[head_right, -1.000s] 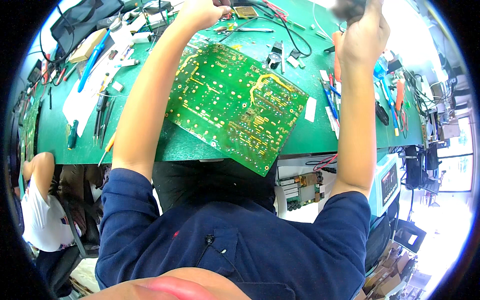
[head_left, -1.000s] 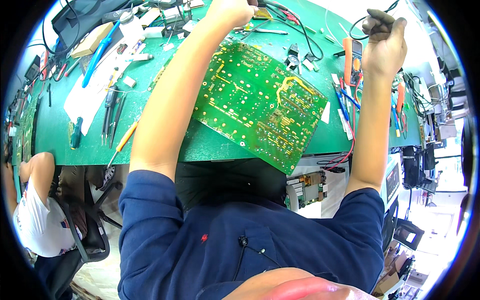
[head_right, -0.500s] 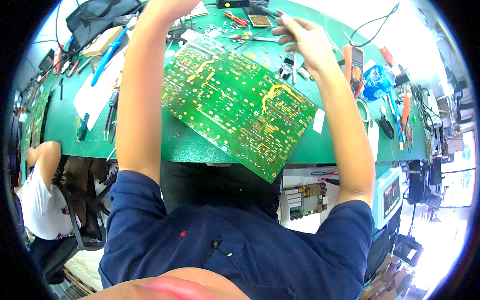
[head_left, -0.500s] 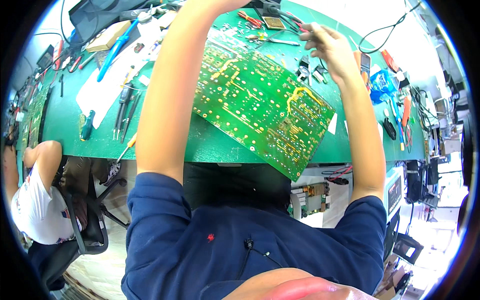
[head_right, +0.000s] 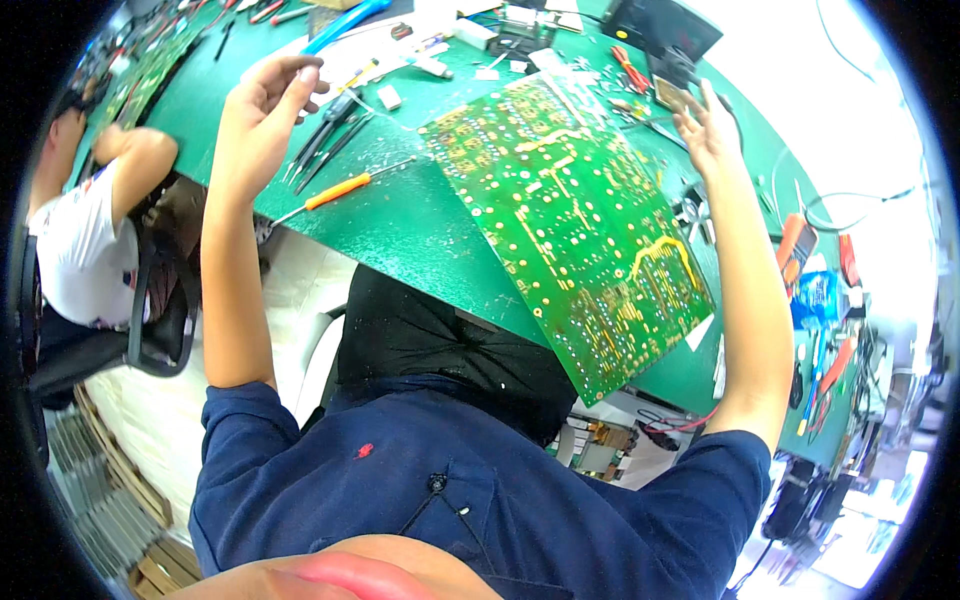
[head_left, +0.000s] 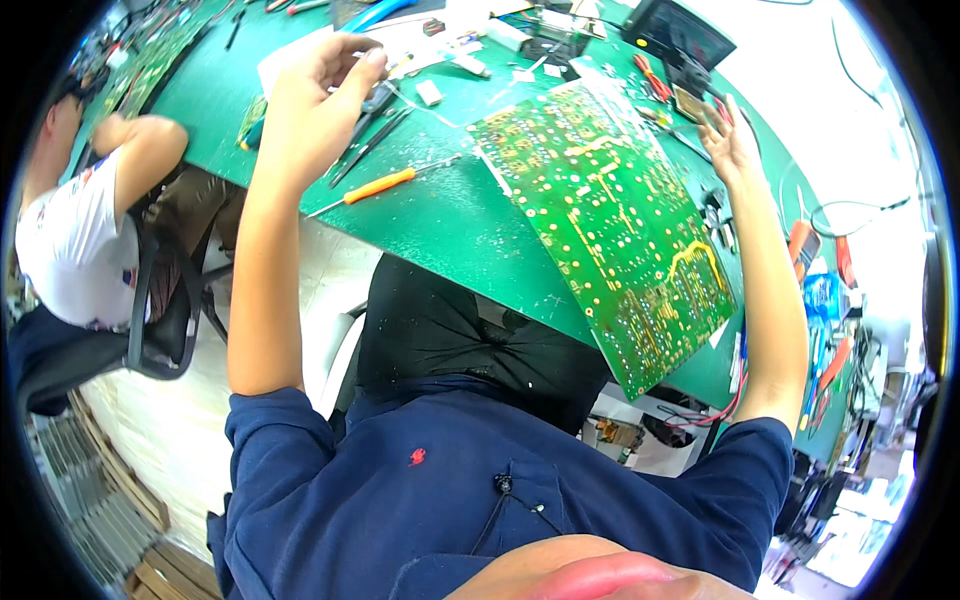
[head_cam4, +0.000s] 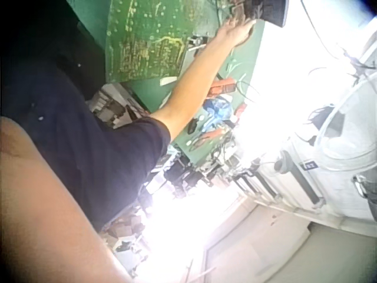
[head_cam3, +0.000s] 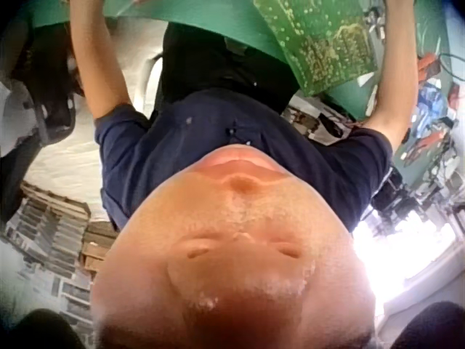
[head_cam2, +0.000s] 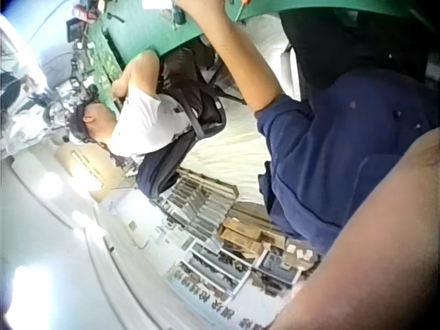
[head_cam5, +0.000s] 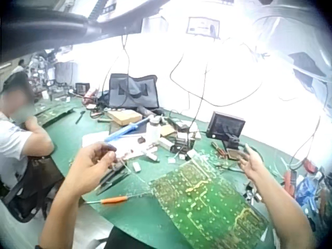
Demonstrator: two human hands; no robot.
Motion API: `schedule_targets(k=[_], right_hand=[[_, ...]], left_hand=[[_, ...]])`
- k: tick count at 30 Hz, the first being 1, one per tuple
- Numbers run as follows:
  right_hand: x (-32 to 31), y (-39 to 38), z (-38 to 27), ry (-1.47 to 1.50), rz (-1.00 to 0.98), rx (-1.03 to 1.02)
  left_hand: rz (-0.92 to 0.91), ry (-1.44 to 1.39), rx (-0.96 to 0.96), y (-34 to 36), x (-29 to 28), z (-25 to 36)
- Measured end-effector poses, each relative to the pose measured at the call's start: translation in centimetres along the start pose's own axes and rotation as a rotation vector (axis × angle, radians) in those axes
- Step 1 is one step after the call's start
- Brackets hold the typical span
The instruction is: The person solders components onto a green circuit board using a soldering iron and solder wire, then turns the board over by hand to inspect the other side.
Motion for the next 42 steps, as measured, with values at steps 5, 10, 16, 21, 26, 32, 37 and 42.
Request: schedule_targets(k=[5, 10, 16, 21, 26, 32, 37, 42], right_hand=[[0.7, 3.2, -0.5, -0.035, -0.061, -0.091], [-0.3, 4.1, -3.5, -0.1, 0.026, -0.218], [-5.1, 0.4, -8.7, -0.214, 0.159, -0.387], [-7.4, -5.1, -12.9, -0.202, 0.177, -0.508], [-9.0, -11.0, -15.7, -0.223, 0.058, -0.575], [-11.6, -16.3, -16.8, -0.144, 0.077, -0.6], [-13.3, -19.6, -16.7, -0.127, 0.091, -0.591], [-15.6, -21.8, -16.9, -0.166, 0.028, -0.623]], left_hand=[[0.028, 0.453, -0.162, 0.6, -2.0, -6.1], [-0.057, 0.843, -0.318, 5.2, 0.4, -10.3], [-0.063, 0.74, -0.223, 9.5, 2.0, -12.3], [-0.028, 0.546, -0.098, 9.9, 3.1, -11.0], [-0.048, 0.897, -0.125, 10.2, 4.3, -11.7], [-0.045, 1.014, -0.243, 12.6, 3.3, -12.9], [-0.183, 1.019, -0.254, 12.7, 3.9, -13.3], [-0.133, 0.959, -0.268, 12.7, 3.7, -13.9]])
Point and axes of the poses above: each hand's wrist, its own y-axis towards the middle knuckle, its own x-axis out of the palm, z = x × y, the point moved 9 cm from there along y, towards the middle knuckle, and after that the axes turned 12 degrees about -x, right-handed, at the moved point
